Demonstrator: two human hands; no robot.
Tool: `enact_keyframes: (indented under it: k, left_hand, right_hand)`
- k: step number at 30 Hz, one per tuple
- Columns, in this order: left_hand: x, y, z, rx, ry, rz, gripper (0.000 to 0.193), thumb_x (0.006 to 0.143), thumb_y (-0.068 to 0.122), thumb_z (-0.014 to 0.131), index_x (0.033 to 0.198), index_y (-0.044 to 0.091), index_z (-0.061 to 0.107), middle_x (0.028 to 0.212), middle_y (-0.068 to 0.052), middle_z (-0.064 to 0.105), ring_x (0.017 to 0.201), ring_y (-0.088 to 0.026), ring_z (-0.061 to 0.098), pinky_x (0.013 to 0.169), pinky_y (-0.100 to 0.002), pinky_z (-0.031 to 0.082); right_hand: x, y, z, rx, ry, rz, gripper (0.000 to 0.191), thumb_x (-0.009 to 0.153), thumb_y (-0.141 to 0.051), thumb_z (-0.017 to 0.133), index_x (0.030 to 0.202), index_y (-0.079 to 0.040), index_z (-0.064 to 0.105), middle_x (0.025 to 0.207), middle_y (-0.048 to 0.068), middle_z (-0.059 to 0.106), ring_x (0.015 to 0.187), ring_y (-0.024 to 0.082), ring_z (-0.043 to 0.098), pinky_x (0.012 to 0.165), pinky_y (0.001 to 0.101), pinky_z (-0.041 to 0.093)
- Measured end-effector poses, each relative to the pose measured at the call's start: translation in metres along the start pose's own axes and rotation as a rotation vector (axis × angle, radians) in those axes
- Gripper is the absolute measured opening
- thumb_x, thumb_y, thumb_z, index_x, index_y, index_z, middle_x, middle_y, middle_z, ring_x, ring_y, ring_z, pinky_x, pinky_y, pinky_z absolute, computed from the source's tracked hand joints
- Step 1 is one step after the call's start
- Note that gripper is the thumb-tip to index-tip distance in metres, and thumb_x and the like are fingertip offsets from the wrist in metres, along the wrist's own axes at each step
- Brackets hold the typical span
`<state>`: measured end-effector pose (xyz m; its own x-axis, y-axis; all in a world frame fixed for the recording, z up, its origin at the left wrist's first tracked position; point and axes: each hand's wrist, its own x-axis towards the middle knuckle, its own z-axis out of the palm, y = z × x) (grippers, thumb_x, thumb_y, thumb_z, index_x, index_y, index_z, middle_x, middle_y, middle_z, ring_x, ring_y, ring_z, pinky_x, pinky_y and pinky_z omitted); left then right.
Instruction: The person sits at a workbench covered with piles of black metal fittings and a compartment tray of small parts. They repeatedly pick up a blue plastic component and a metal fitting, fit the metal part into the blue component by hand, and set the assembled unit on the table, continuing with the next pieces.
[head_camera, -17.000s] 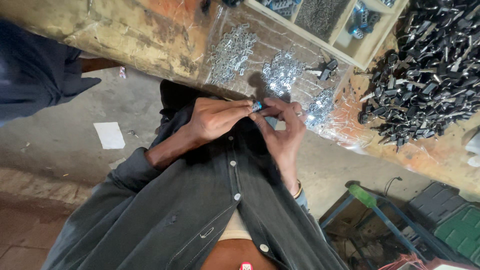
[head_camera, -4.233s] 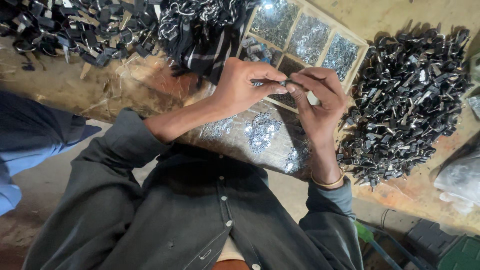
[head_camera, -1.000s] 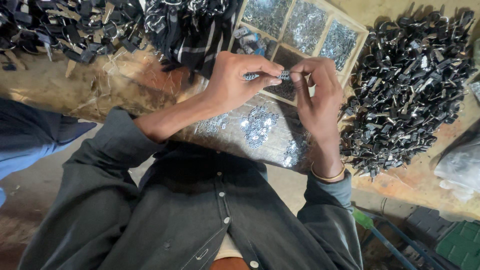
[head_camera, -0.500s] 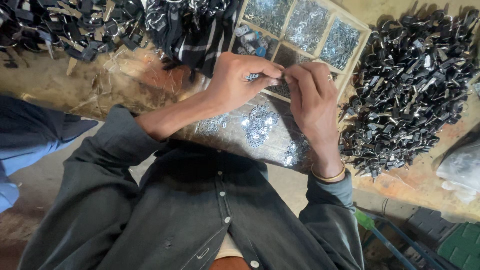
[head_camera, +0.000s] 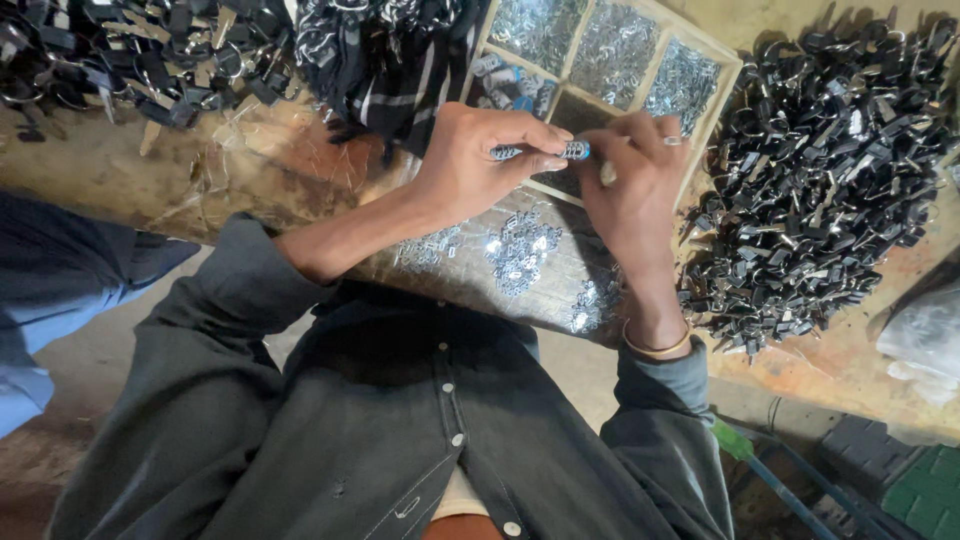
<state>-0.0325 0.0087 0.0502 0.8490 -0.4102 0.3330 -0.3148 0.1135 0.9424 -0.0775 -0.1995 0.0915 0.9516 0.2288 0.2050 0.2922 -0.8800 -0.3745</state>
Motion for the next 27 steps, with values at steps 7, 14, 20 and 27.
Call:
enact_keyframes:
  k: [7, 14, 20, 27]
  left_hand:
    - [0.0, 0.002, 0.001, 0.004, 0.011, -0.012, 0.013, 0.09, -0.005, 0.082, 0.101, -0.002, 0.075, 0.104, -0.013, 0.079, 0.105, -0.022, 0.079, 0.09, -0.029, 0.067]
    - [0.004, 0.005, 0.001, 0.045, -0.014, -0.032, 0.014, 0.089, -0.002, 0.083, 0.101, -0.001, 0.076, 0.107, -0.014, 0.078, 0.101, -0.021, 0.079, 0.086, -0.028, 0.067]
    - [0.003, 0.007, 0.002, 0.078, -0.003, -0.04, 0.014, 0.089, 0.0, 0.084, 0.101, 0.0, 0.077, 0.102, -0.012, 0.079, 0.098, -0.021, 0.08, 0.081, -0.027, 0.066]
    - [0.002, 0.004, 0.001, 0.106, 0.0, -0.019, 0.013, 0.089, 0.0, 0.083, 0.101, 0.0, 0.077, 0.101, -0.012, 0.079, 0.098, -0.021, 0.08, 0.081, -0.028, 0.067]
  right_hand:
    - [0.006, -0.001, 0.001, -0.03, 0.003, -0.046, 0.022, 0.078, -0.005, 0.081, 0.099, -0.008, 0.074, 0.105, 0.008, 0.064, 0.098, 0.033, 0.054, 0.086, 0.0444, 0.036]
    - [-0.001, 0.003, -0.002, 0.798, 0.099, 0.257, 0.006, 0.107, -0.004, 0.068, 0.109, -0.001, 0.063, 0.111, 0.005, 0.06, 0.098, 0.015, 0.054, 0.089, 0.0281, 0.045]
    - [-0.004, -0.001, 0.007, 0.878, 0.027, 0.109, 0.009, 0.106, 0.007, 0.064, 0.114, 0.004, 0.064, 0.116, 0.009, 0.059, 0.11, 0.018, 0.057, 0.099, 0.0285, 0.047]
    - [0.001, -0.007, -0.013, 0.657, -0.022, 0.076, 0.022, 0.1, 0.006, 0.072, 0.12, -0.003, 0.074, 0.119, 0.011, 0.068, 0.109, 0.018, 0.066, 0.094, 0.031, 0.055]
